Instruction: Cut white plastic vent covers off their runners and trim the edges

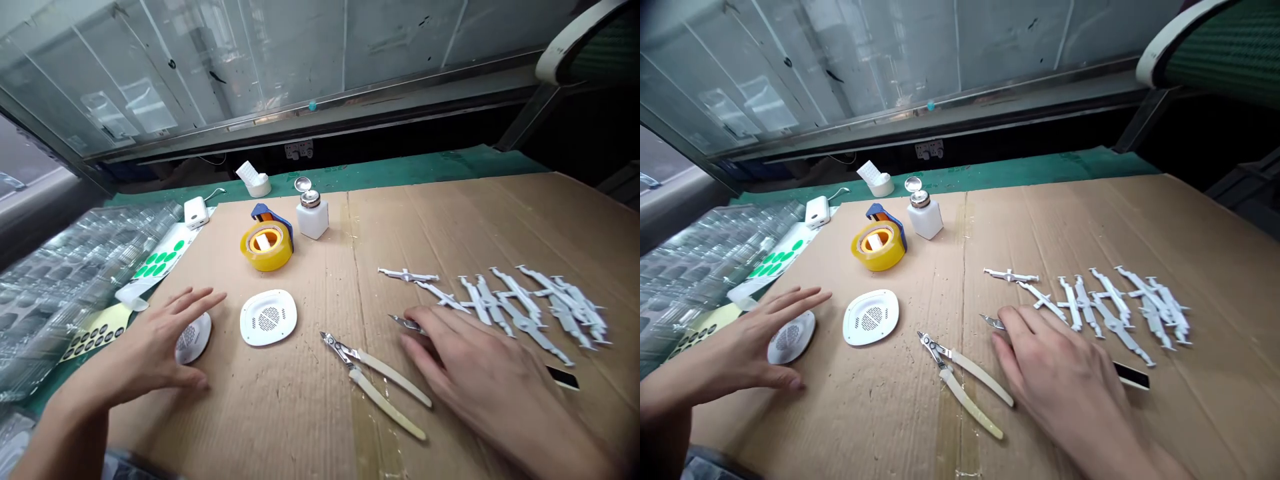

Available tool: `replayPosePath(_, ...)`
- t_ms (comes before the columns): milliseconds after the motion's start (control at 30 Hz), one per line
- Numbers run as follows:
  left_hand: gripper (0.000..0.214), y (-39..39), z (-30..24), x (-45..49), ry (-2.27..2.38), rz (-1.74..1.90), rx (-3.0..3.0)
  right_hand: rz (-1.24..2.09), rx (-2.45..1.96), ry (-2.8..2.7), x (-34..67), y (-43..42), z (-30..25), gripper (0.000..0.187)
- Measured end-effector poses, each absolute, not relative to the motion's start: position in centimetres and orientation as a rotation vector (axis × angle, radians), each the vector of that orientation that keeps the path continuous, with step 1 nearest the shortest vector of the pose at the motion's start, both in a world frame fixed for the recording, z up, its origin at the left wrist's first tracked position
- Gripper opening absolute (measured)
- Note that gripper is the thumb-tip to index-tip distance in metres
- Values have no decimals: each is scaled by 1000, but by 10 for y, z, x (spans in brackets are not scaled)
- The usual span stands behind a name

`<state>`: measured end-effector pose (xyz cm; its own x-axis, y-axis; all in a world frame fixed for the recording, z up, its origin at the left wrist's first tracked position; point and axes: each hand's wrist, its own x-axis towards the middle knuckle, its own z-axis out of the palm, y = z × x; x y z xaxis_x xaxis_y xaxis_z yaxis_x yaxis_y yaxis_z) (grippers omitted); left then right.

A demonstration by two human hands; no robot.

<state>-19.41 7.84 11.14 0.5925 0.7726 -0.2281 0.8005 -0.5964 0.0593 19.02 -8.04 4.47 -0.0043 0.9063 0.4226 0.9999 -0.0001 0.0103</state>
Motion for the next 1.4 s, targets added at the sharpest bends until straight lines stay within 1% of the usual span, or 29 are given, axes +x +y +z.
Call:
replayPosePath(100,77,79,108,-227,1397,-177,2514,-401,-1842,-1988,188,-79,52,36)
replayPosePath(133,72,77,108,-233,1433,-105,2471,-371,-1780,-2000,187,-79,54,37)
replayPosePath(200,69,69,113,-235,1473,38,2347,-315,-1660,-2015,186,-78,59,36)
replayPosePath(267,73,54,116,-222,1330,225,2071,-247,-1553,-2022,184,-78,63,33)
replayPosePath(333,79,33,112,-193,983,380,1566,-195,-1450,-2035,182,-79,67,25)
replayPosePath(400,85,12,97,-151,657,222,921,-153,-1357,-2065,182,-82,70,17)
replayPosePath(433,95,3,86,-128,460,51,704,-135,-1324,-2080,182,-83,72,14)
replayPosePath(467,101,-5,75,-106,413,-58,591,-102,-1297,-2096,182,-85,74,13)
replayPosePath(533,107,-13,55,-69,375,-223,512,4,-1263,-2127,182,-89,79,15)
replayPosePath(633,103,-15,43,-43,404,-353,492,130,-1247,-2175,181,-95,84,28)
replayPosePath(733,95,-10,50,-43,404,-405,446,191,-1264,-2217,175,-98,83,34)
replayPosePath(867,88,-9,52,-52,419,-360,367,277,-1296,-2202,168,-98,76,40)
replayPosePath(1067,75,-15,43,-61,547,-339,281,276,-1295,-2250,167,-92,74,39)
replayPosePath(1267,84,-12,49,-57,484,-356,320,316,-1304,-2234,167,-92,74,38)
replayPosePath(1400,81,-10,54,-52,444,-410,309,367,-1307,-2250,168,-93,74,37)
